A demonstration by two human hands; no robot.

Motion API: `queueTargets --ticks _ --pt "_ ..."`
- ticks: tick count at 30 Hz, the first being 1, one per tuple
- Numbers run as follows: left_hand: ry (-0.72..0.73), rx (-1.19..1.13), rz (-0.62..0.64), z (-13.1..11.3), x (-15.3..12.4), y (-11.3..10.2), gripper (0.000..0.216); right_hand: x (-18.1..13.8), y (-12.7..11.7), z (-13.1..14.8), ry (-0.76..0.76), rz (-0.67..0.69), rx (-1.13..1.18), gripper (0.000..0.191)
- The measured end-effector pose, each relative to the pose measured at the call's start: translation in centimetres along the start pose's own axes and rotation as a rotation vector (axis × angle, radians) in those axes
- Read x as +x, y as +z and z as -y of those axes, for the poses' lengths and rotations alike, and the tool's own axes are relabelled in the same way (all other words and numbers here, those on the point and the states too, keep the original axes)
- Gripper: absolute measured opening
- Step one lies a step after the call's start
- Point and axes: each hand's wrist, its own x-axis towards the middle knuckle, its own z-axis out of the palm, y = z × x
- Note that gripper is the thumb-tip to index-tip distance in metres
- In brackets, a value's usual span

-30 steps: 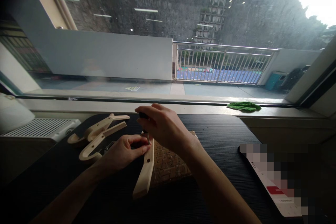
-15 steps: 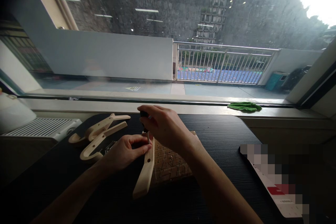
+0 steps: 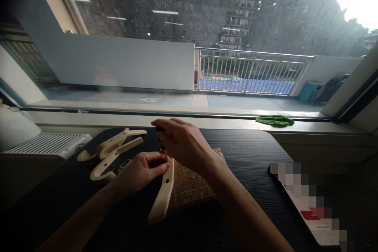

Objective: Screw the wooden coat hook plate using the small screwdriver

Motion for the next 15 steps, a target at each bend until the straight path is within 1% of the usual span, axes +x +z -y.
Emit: queueTargets --ticks 5,12,15 --pt "-0.008 0.005 -0.006 0.0 0.01 0.01 0.021 0.01 0.13 -0.15 -0.011 -0.024 -0.013 0.028" --pt "-0.022 0.001 -0.018 -0.27 -0.08 0.1 0.023 -0.06 -0.51 0.25 -0.056 -0.031 -0.017 0.03" --pt "-0.022 -0.009 -0.016 -0.44 -0.08 0.08 0.024 -0.04 -0.61 0.16 -0.036 -0.043 -0.024 0.029"
